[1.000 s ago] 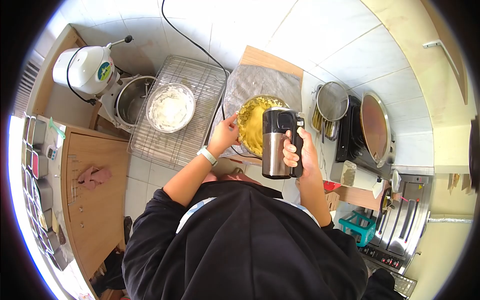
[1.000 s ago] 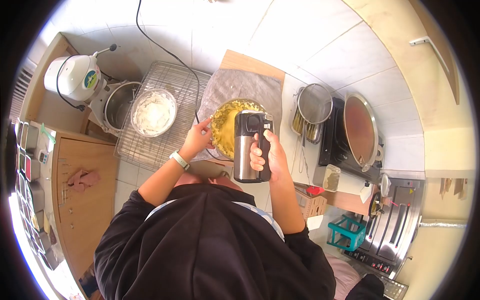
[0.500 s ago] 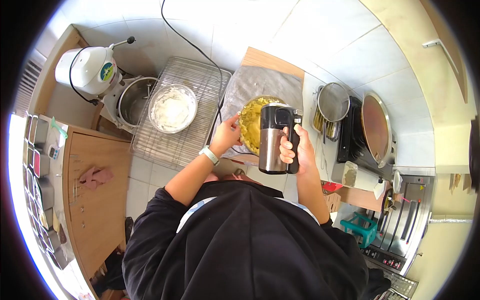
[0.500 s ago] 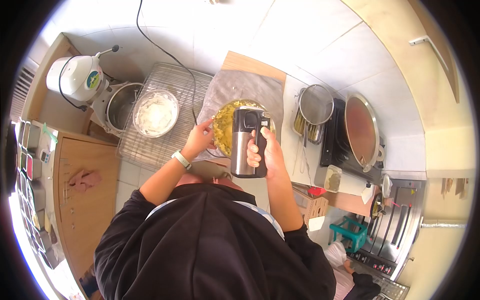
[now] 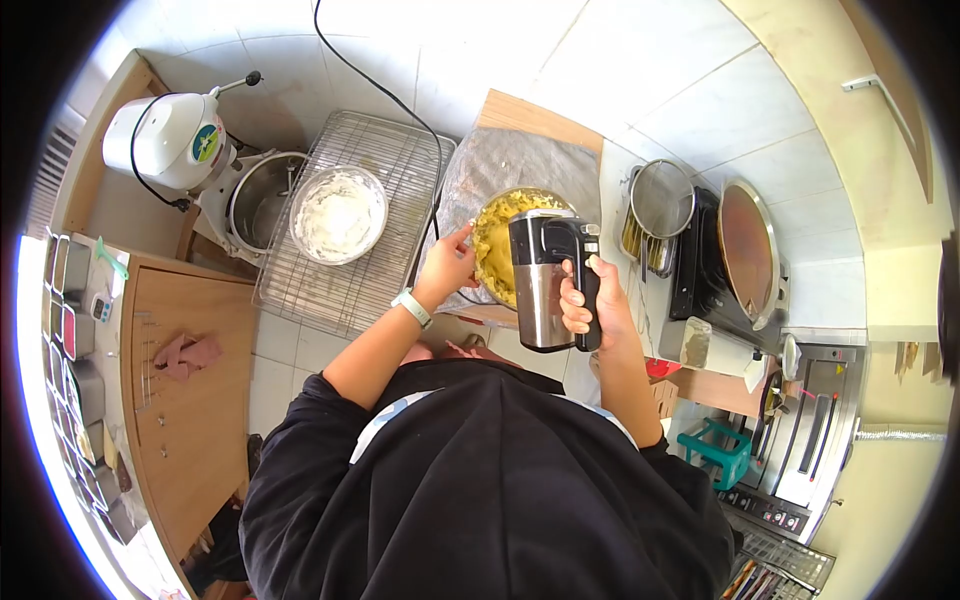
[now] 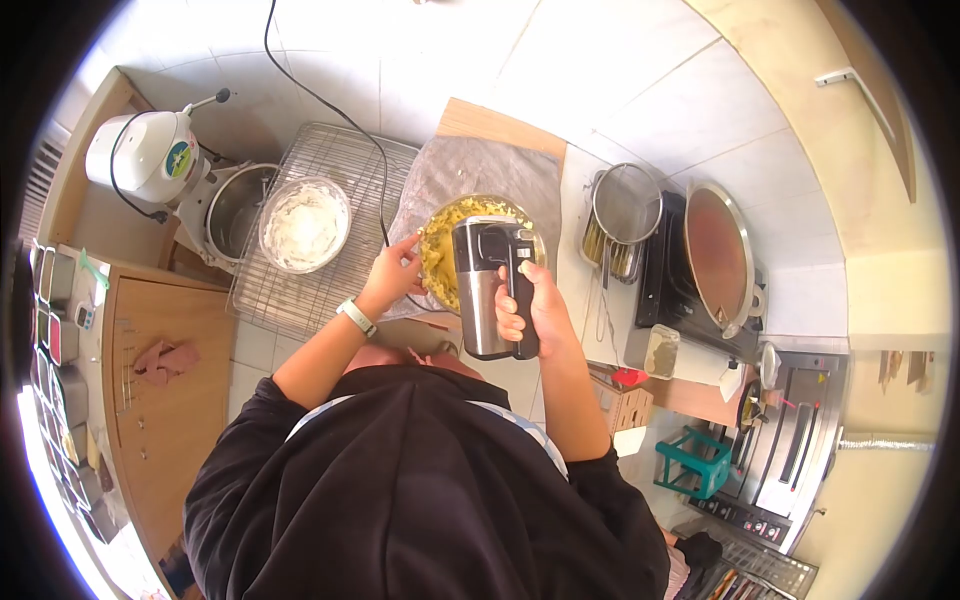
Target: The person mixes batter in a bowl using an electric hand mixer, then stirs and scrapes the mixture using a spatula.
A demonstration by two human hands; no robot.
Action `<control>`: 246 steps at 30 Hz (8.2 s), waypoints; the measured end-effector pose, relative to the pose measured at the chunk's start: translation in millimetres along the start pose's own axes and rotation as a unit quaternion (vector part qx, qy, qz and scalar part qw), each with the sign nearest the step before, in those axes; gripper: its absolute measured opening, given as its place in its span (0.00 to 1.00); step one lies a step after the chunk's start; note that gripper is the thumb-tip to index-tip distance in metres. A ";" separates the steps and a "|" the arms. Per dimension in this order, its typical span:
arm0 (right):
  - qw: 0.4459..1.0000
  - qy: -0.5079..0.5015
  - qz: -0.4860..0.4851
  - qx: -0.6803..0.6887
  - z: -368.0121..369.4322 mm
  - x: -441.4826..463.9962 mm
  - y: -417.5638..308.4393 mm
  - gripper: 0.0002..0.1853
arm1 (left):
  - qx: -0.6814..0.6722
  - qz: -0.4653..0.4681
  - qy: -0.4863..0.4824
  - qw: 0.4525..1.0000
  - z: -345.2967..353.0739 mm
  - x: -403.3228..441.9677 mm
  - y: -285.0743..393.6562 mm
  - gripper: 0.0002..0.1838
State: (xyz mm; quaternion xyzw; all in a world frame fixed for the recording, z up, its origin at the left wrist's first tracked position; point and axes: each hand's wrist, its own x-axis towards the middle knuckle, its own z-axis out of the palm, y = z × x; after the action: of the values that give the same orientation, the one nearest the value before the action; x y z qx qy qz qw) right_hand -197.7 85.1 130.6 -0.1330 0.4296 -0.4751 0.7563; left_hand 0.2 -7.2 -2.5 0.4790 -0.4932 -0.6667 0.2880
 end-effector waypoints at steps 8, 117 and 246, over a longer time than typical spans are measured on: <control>1.000 0.019 -0.017 0.002 -13.9 13.8 -13.6 0.19 | 0.028 0.005 -0.019 0.999 -5.4 3.3 -5.0 0.25; 0.546 0.594 -0.534 -0.253 45.4 425.3 -6.7 0.22 | -0.136 0.027 0.348 0.927 -293.6 -100.7 -35.6 0.21; 0.944 -0.188 0.167 0.212 59.0 -72.0 173.4 0.13 | 0.320 0.661 0.283 0.616 -57.9 -119.3 10.7 0.48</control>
State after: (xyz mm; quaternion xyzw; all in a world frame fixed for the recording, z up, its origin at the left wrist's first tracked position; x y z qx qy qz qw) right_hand -60.0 221.9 97.7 0.0171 0.1851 -0.3885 0.9025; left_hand 97.5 69.1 46.6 0.2499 -0.7527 0.0729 0.6047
